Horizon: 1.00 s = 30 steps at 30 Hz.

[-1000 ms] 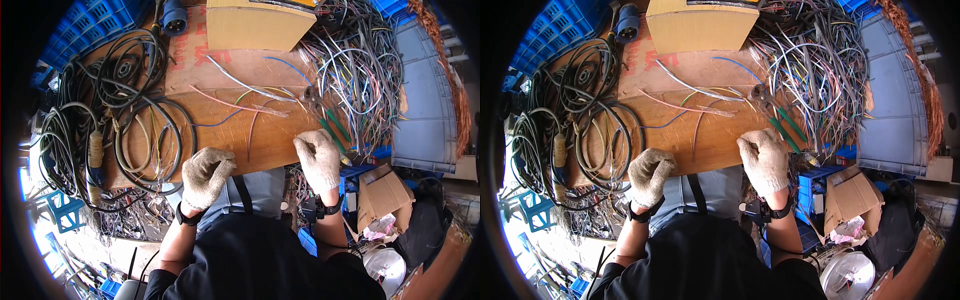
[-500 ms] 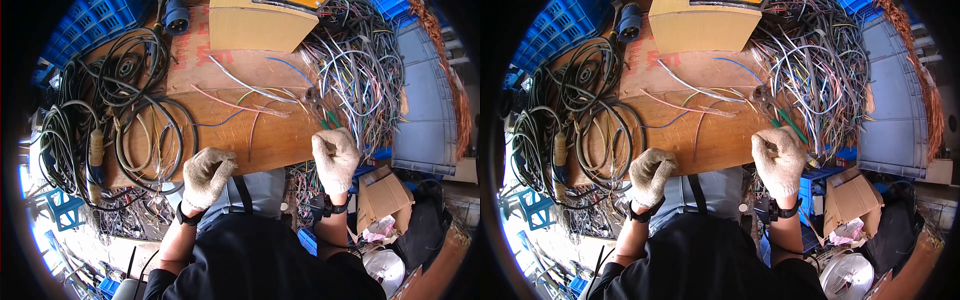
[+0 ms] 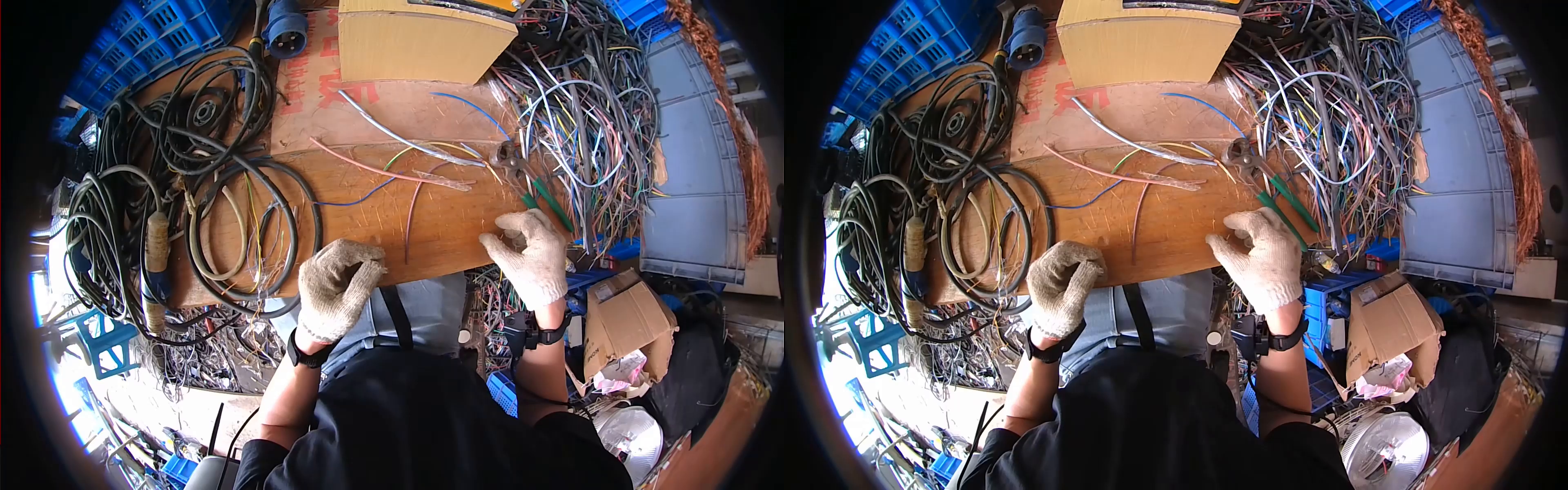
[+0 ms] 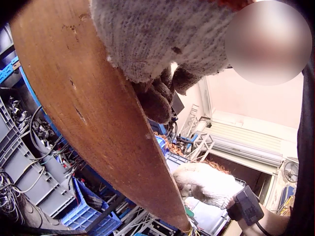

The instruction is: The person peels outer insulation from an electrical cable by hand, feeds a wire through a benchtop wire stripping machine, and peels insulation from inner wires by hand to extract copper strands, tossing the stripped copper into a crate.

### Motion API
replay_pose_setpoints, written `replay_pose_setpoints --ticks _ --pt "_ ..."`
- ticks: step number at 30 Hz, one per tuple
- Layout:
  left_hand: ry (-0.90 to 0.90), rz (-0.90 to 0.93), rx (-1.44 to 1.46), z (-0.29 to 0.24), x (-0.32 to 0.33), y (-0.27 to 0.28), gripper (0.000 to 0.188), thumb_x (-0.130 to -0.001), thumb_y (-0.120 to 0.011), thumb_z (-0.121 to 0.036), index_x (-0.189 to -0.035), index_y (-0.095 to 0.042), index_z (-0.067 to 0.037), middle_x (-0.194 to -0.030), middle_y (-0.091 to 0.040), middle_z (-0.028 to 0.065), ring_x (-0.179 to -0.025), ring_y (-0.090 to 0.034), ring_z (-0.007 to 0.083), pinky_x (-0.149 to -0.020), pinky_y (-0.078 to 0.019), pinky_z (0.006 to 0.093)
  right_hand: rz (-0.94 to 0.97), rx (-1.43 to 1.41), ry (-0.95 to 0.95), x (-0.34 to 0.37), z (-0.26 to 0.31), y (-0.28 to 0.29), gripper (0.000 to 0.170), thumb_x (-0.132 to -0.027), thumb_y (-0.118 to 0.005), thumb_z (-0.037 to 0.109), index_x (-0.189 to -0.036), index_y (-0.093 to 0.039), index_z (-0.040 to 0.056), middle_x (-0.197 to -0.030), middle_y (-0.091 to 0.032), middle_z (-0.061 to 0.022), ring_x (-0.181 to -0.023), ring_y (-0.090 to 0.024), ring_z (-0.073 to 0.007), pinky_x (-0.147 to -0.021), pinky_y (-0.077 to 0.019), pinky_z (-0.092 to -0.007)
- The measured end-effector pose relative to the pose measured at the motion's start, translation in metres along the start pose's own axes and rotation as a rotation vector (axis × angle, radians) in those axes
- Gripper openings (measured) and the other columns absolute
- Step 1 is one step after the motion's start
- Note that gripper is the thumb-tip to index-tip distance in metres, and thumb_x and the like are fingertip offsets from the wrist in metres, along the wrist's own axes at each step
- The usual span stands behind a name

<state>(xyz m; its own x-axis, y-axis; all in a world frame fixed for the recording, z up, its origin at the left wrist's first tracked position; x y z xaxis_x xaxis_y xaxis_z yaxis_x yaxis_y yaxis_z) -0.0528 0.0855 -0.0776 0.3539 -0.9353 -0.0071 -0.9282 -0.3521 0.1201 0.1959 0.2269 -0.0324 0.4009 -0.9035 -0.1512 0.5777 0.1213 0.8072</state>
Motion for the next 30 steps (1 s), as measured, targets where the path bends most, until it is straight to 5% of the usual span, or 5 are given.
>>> replay_pose_setpoints --ticks 8,10,18,23,30 --pt "-0.075 0.014 0.004 -0.002 0.000 -0.002 0.008 -0.088 -0.064 0.000 -0.094 -0.069 0.003 -0.083 -0.069 0.0092 -0.073 -0.065 0.0156 -0.068 -0.0516 0.0290 -0.038 -0.120 -0.106 0.004 -0.011 0.007 0.030 -0.081 -0.082 0.020 -0.104 -0.072 0.0038 -0.092 -0.069 -0.0116 -0.082 -0.070 -0.0221 -0.074 -0.0559 -0.0334" --pt "-0.017 -0.005 0.000 0.000 0.000 0.000 0.014 -0.085 -0.073 -0.009 -0.095 -0.074 -0.001 -0.086 -0.074 0.0135 -0.079 -0.072 0.0254 -0.072 -0.0547 0.0333 -0.049 -0.348 -0.208 0.010 -0.024 0.008 0.032 -0.084 -0.078 0.017 -0.111 -0.070 0.0024 -0.095 -0.070 -0.0117 -0.084 -0.069 -0.0210 -0.079 -0.0556 -0.0332" --pt "-0.047 -0.001 0.009 0.000 0.000 -0.002 0.010 -0.086 -0.069 -0.003 -0.094 -0.071 0.001 -0.084 -0.071 0.0114 -0.076 -0.068 0.0204 -0.070 -0.0533 0.0312 0.107 0.186 -0.128 0.013 -0.023 0.013 0.034 -0.079 -0.080 0.023 -0.106 -0.070 0.0052 -0.098 -0.070 -0.0132 -0.087 -0.069 -0.0272 -0.079 -0.0545 -0.0395" --pt "-0.073 0.004 -0.001 -0.001 0.000 -0.002 0.008 -0.088 -0.064 0.002 -0.093 -0.069 0.003 -0.082 -0.069 0.0095 -0.073 -0.065 0.0157 -0.068 -0.0519 0.0291 0.059 0.131 -0.145 0.011 -0.022 0.003 0.019 -0.084 -0.076 0.018 -0.098 -0.072 0.0061 -0.089 -0.069 -0.0131 -0.081 -0.070 -0.0276 -0.074 -0.0541 -0.0388" --pt "-0.019 -0.002 -0.023 0.002 0.000 -0.001 0.013 -0.085 -0.073 -0.009 -0.095 -0.074 -0.002 -0.085 -0.074 0.0132 -0.078 -0.072 0.0245 -0.072 -0.0550 0.0335 -0.030 -0.097 -0.079 0.009 -0.016 0.002 0.017 -0.089 -0.071 0.015 -0.102 -0.072 0.0031 -0.083 -0.067 -0.0134 -0.076 -0.068 -0.0258 -0.071 -0.0533 -0.0346"
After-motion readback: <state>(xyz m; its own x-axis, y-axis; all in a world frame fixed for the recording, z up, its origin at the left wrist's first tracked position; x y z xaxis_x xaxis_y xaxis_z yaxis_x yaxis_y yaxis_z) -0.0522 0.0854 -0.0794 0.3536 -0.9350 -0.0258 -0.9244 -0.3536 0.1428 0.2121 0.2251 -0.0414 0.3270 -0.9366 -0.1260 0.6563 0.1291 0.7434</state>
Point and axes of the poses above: each hand's wrist, its own x-axis away from the middle knuckle, its own y-axis out of the back of the hand, z = x × y, the point moved 4 cm from there along -x, towards the middle knuckle
